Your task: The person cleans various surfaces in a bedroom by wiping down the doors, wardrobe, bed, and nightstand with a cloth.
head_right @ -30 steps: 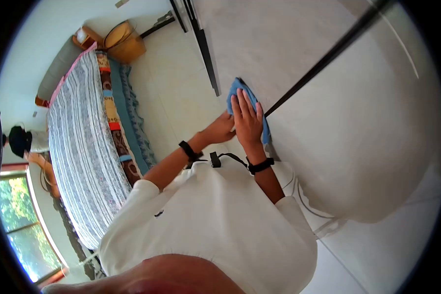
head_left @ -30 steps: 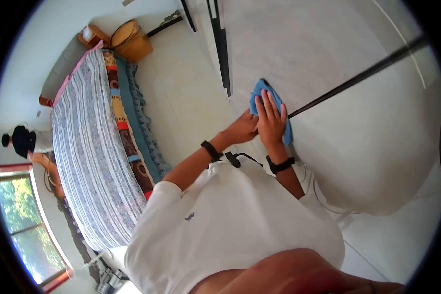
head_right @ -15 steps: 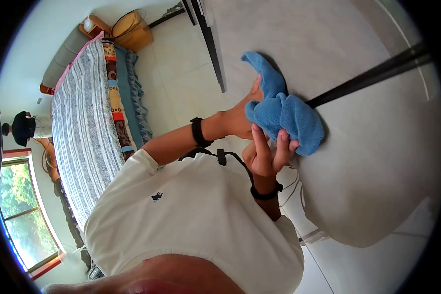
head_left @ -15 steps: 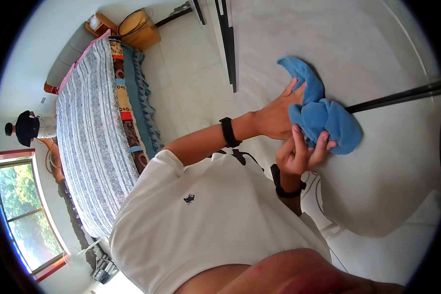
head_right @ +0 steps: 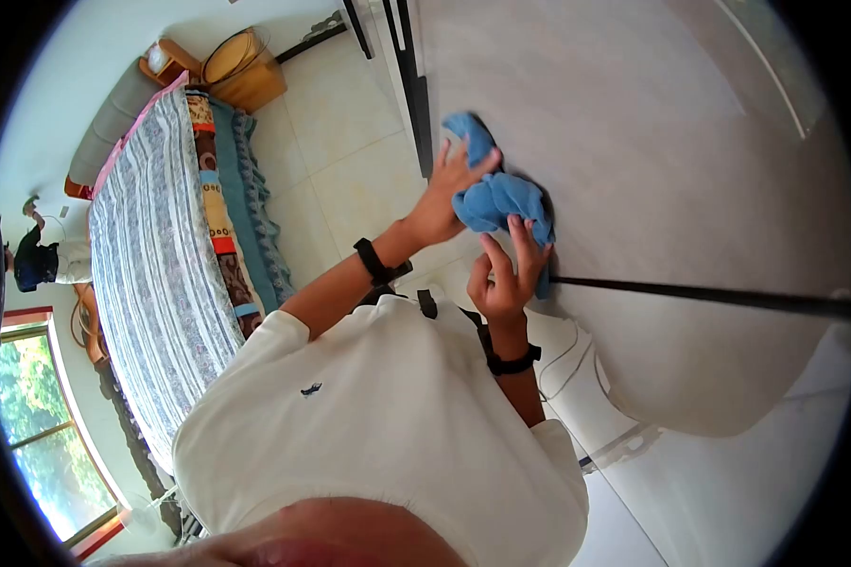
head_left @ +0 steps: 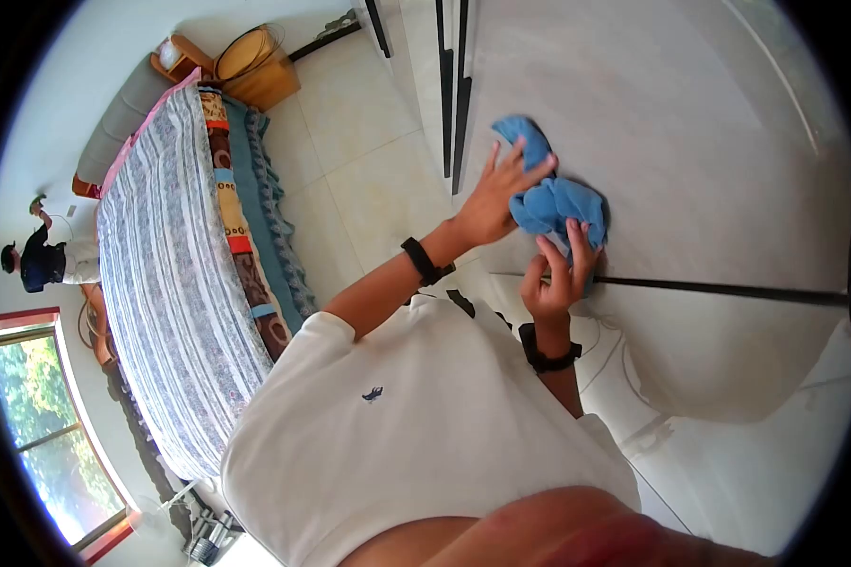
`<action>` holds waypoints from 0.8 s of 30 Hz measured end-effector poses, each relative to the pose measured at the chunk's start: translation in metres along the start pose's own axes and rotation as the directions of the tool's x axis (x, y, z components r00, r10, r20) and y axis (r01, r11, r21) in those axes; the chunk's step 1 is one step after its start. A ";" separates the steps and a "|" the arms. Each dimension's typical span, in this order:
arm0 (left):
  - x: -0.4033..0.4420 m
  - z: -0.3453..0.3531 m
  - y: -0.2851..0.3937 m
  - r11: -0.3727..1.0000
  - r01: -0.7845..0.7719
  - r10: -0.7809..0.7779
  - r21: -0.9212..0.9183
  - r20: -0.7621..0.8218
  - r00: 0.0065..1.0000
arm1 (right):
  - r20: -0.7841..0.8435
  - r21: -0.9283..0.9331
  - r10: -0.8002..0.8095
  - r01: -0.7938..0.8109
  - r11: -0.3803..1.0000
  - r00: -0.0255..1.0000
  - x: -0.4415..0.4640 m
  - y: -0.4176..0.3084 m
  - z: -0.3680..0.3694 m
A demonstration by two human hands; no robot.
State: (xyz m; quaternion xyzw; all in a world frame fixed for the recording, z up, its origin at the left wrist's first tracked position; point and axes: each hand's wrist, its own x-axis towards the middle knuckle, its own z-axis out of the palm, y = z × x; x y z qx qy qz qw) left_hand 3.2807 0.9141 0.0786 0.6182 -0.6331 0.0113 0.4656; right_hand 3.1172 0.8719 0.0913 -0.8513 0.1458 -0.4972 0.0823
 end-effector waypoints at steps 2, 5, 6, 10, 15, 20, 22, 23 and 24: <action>0.015 -0.025 -0.011 0.995 0.063 -0.057 0.075 -0.081 0.995 | 0.065 0.008 0.025 -0.026 1.000 0.998 0.021 -0.005 0.016; 0.028 -0.039 -0.039 0.989 0.138 -0.145 -0.049 -0.413 0.899 | 0.113 -0.186 -0.017 0.038 0.982 0.993 0.043 -0.008 0.047; 0.027 -0.041 -0.049 0.979 0.196 -0.200 -0.061 -0.481 0.853 | 0.061 -0.242 -0.050 0.064 0.968 0.997 0.043 -0.004 0.060; 0.033 -0.055 -0.062 0.718 0.349 -0.633 -0.602 -0.357 0.687 | 0.034 -0.325 -0.088 0.094 0.941 0.996 0.045 -0.005 0.078; 0.048 -0.063 -0.090 0.672 0.265 -0.586 -0.691 -0.277 0.762 | -0.018 -0.428 -0.139 0.118 0.896 0.990 0.051 -0.002 0.093; 0.044 -0.055 -0.099 0.875 0.300 -0.431 -0.381 -0.328 0.841 | -0.026 -0.495 -0.195 0.157 0.855 0.980 0.054 0.002 0.104; 0.043 -0.055 -0.095 0.912 0.279 -0.383 -0.302 -0.377 0.844 | -0.010 -0.504 -0.204 0.172 0.847 0.979 0.054 0.004 0.108; 0.045 -0.056 -0.093 0.906 0.290 -0.395 -0.308 -0.368 0.842 | -0.012 -0.504 -0.210 0.175 0.846 0.978 0.055 0.005 0.109; 0.046 -0.057 -0.092 0.900 0.324 -0.421 -0.292 -0.386 0.821 | -0.016 -0.506 -0.218 0.180 0.843 0.976 0.055 0.006 0.109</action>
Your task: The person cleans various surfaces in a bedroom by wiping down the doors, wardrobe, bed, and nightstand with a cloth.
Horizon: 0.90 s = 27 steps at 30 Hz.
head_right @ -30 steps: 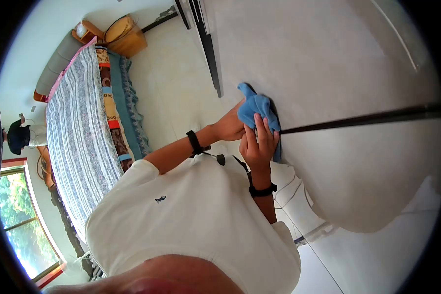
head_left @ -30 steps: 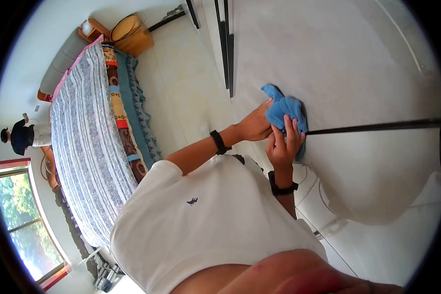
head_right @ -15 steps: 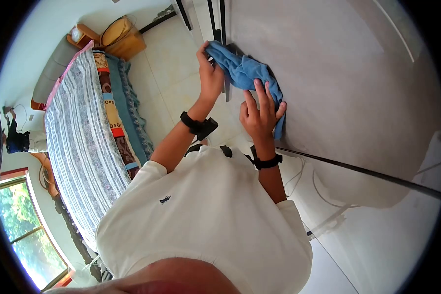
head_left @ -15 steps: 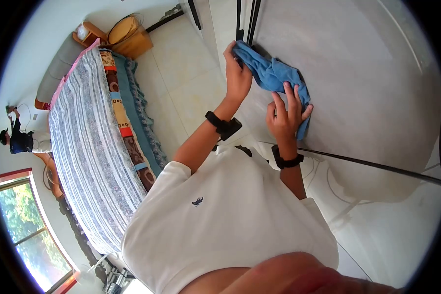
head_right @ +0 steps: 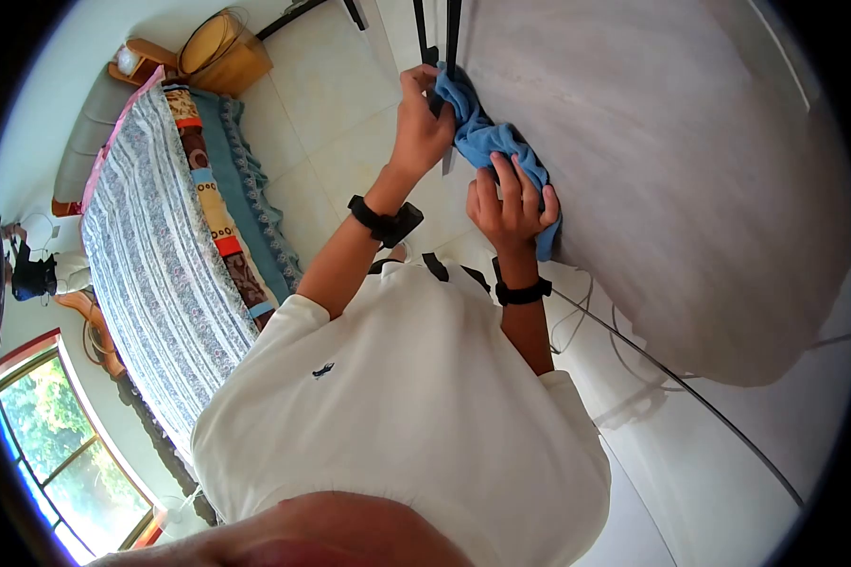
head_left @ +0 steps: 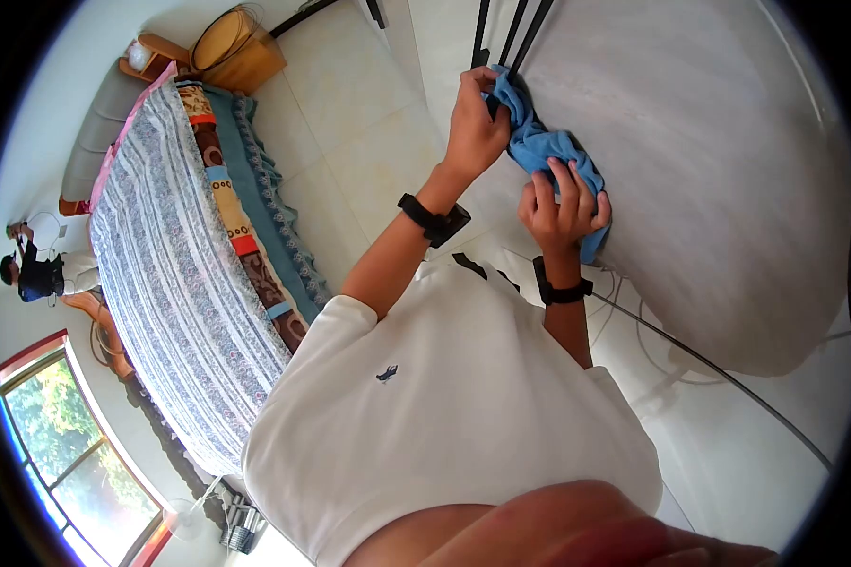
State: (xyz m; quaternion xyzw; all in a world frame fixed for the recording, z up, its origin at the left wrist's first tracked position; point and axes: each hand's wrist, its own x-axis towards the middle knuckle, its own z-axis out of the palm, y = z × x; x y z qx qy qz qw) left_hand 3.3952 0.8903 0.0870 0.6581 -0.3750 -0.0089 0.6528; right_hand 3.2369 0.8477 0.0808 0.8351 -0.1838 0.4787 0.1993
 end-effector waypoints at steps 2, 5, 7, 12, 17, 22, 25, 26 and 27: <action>0.011 -0.005 0.014 1.000 0.015 -0.015 0.024 -0.032 0.999 | 0.045 -0.005 -0.007 0.007 1.000 0.999 -0.001 -0.001 -0.003; 0.048 -0.022 0.063 0.998 0.014 -0.014 -0.063 -0.006 1.000 | 0.053 0.004 -0.019 0.019 1.000 0.998 -0.005 -0.003 0.002; 0.070 -0.035 0.098 0.998 -0.032 0.034 -0.050 0.044 0.998 | 0.027 0.014 -0.028 0.028 1.000 0.999 -0.006 -0.006 0.004; 0.106 -0.040 0.142 0.967 -0.235 0.236 -0.096 0.002 0.972 | 0.079 0.071 0.044 -0.050 0.996 0.996 0.028 -0.019 0.008; 0.101 -0.030 0.125 0.948 -0.305 0.304 -0.090 -0.026 0.952 | -0.002 0.090 0.065 -0.064 0.994 0.998 0.055 -0.022 0.020; 0.079 -0.027 0.082 0.923 -0.386 0.386 -0.003 0.007 0.923 | 0.113 0.113 -0.031 0.018 0.993 0.993 0.055 -0.025 0.044; 0.064 -0.023 0.048 0.859 -0.490 0.487 0.148 0.060 0.871 | 0.136 0.167 -0.046 0.023 0.986 0.990 0.054 -0.025 0.050; 0.061 -0.023 0.042 0.857 -0.490 0.481 0.163 0.093 0.872 | 0.146 0.185 -0.060 0.033 0.982 0.987 0.052 -0.025 0.052; 0.057 -0.024 0.036 0.851 -0.493 0.476 0.180 0.132 0.870 | 0.144 0.187 -0.056 0.029 0.982 0.988 0.050 -0.025 0.053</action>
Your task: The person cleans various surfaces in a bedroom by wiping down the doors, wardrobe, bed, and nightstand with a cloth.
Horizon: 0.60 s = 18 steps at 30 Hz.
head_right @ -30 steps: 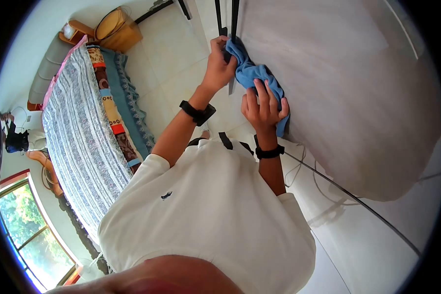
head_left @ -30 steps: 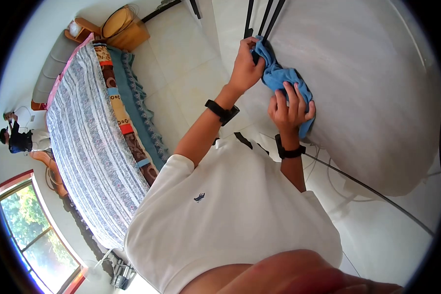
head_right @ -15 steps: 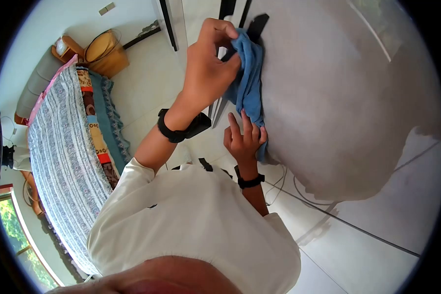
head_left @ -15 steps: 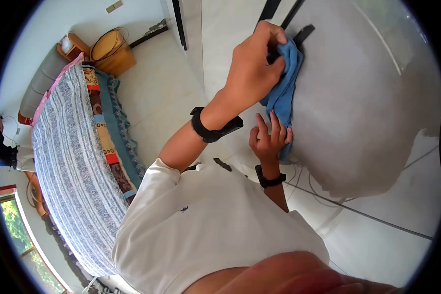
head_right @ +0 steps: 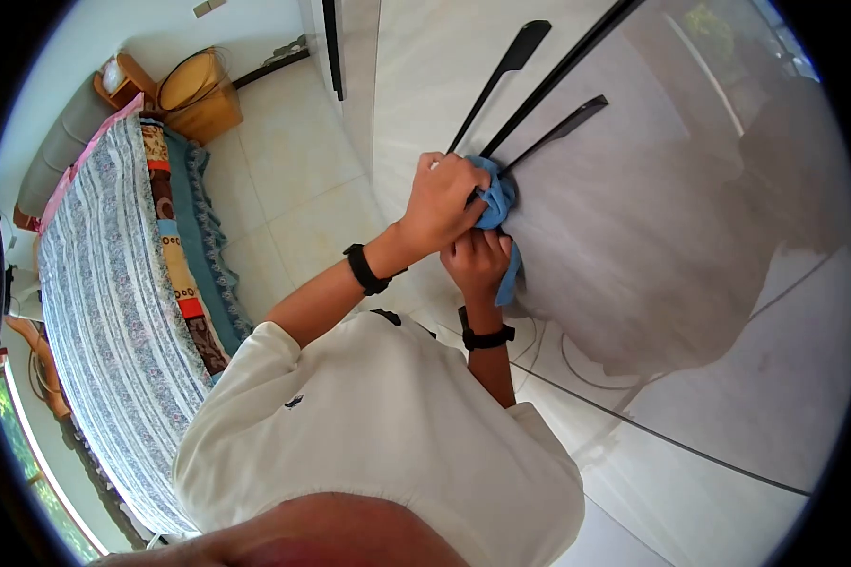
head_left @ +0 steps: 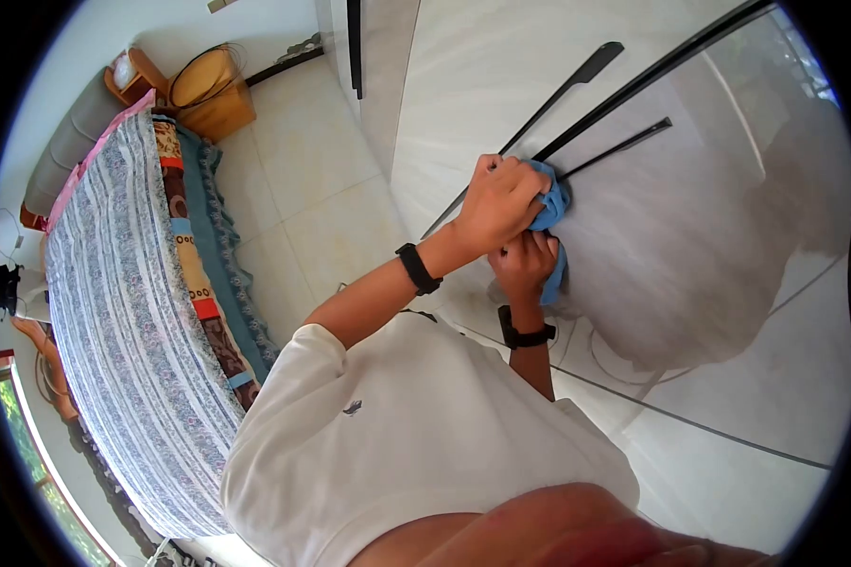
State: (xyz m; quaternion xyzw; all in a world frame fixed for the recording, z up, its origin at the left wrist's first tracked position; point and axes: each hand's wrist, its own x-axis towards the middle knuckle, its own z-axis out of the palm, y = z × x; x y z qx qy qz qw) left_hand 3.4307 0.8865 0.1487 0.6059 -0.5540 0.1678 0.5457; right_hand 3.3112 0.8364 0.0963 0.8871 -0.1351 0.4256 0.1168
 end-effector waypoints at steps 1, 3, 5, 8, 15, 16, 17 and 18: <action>-0.006 0.002 -0.002 1.000 -0.002 0.001 0.003 0.004 1.000 | 0.030 0.007 -0.010 0.010 1.000 0.999 -0.003 0.001 0.000; -0.015 0.003 -0.007 1.000 -0.006 0.006 -0.017 0.022 1.000 | 0.053 0.019 -0.009 0.008 1.000 0.999 -0.004 -0.001 0.001; -0.023 0.002 -0.009 0.999 0.034 -0.031 -0.038 0.057 0.998 | 0.050 0.084 -0.041 0.036 0.996 0.998 -0.002 0.000 0.005; -0.042 0.004 -0.017 0.983 0.153 -0.133 -0.106 0.172 0.976 | 0.254 0.098 -0.064 0.040 0.994 0.965 -0.012 0.003 -0.001; -0.085 0.002 -0.046 0.752 0.593 -0.456 -0.288 0.423 0.783 | 0.541 0.285 0.155 -0.354 0.891 0.826 -0.027 -0.008 0.011; -0.080 0.000 -0.045 0.749 0.596 -0.453 -0.289 0.434 0.779 | 0.494 0.314 0.202 -0.391 0.866 0.846 -0.023 -0.011 0.011; -0.076 -0.006 -0.045 0.727 0.602 -0.454 -0.332 0.426 0.783 | 0.494 0.312 0.217 -0.404 0.860 0.842 -0.020 -0.014 0.011; -0.076 -0.012 -0.049 0.703 0.610 -0.459 -0.366 0.422 0.782 | 0.538 0.322 0.289 -0.509 0.798 0.792 -0.018 -0.017 0.008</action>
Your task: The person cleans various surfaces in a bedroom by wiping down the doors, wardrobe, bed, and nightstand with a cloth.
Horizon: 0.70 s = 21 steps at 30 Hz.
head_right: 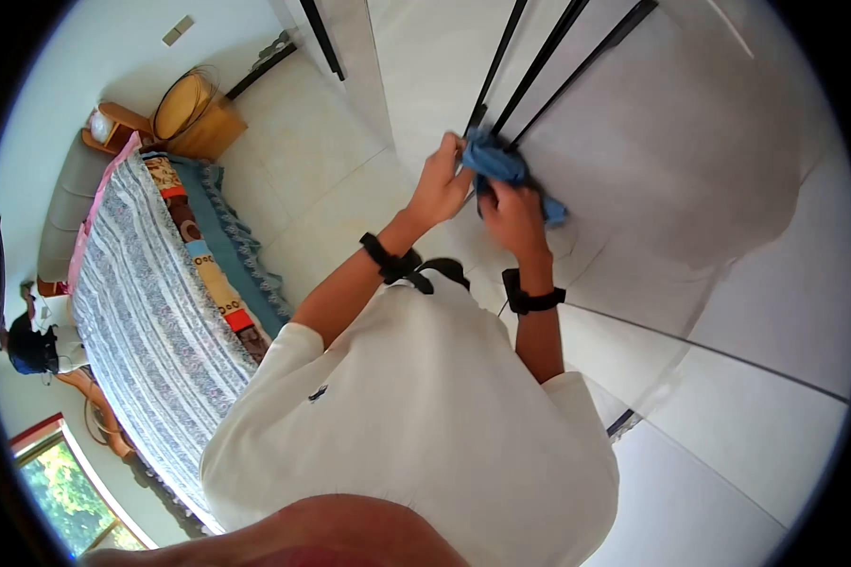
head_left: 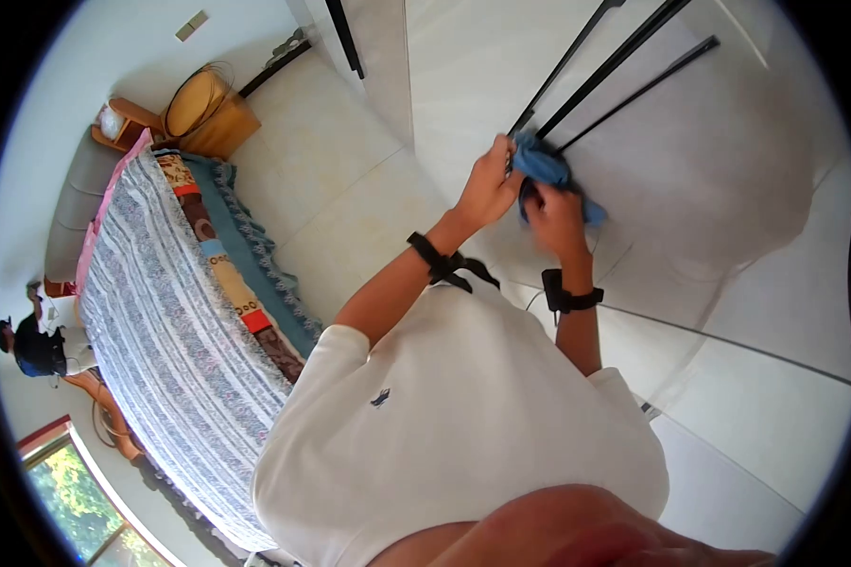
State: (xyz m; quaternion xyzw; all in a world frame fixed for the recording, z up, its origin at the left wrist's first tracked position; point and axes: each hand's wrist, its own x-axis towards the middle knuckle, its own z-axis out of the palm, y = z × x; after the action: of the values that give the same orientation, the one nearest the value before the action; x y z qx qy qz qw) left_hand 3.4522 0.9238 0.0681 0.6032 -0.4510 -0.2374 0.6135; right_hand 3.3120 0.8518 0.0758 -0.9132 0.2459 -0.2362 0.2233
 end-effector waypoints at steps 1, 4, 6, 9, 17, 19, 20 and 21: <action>0.007 0.003 -0.012 0.976 -0.217 0.215 -0.015 -0.081 0.973 | 0.019 0.076 0.090 -0.091 0.993 0.996 0.002 -0.007 0.000; 0.024 0.008 0.016 0.940 -0.342 0.328 -0.008 -0.254 0.910 | -0.242 0.292 0.044 0.029 0.956 0.969 0.010 -0.039 0.013; 0.037 0.009 0.036 0.910 -0.412 0.402 0.041 -0.322 0.857 | -0.175 0.351 0.117 -0.049 0.935 0.978 0.023 -0.043 0.011; 0.050 -0.005 0.050 0.908 -0.419 0.398 -0.010 -0.291 0.870 | -0.174 0.609 0.167 -0.027 0.792 0.971 0.047 -0.048 0.011; 0.042 -0.019 -0.006 0.991 -0.083 0.081 -0.104 -0.026 0.996 | -0.204 0.308 0.051 0.014 0.951 0.978 0.040 -0.018 0.053; 0.044 -0.023 -0.018 0.990 -0.095 0.096 -0.102 0.003 0.995 | 0.003 0.429 0.275 -0.250 0.868 0.961 0.033 -0.009 0.056; 0.045 -0.027 -0.016 0.984 -0.101 0.107 -0.150 0.032 0.994 | 0.002 0.433 0.269 -0.243 0.868 0.963 0.032 -0.013 0.054; 0.048 -0.031 -0.012 0.974 -0.105 0.120 -0.200 0.063 0.991 | -0.066 0.342 0.222 -0.187 0.921 0.973 0.033 -0.018 0.049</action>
State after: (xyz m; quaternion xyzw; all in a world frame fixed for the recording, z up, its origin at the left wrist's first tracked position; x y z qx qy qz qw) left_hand 3.5043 0.8976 0.0733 0.5039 -0.4814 -0.2679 0.6652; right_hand 3.3698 0.8619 0.0572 -0.8179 0.3077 -0.2968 0.3851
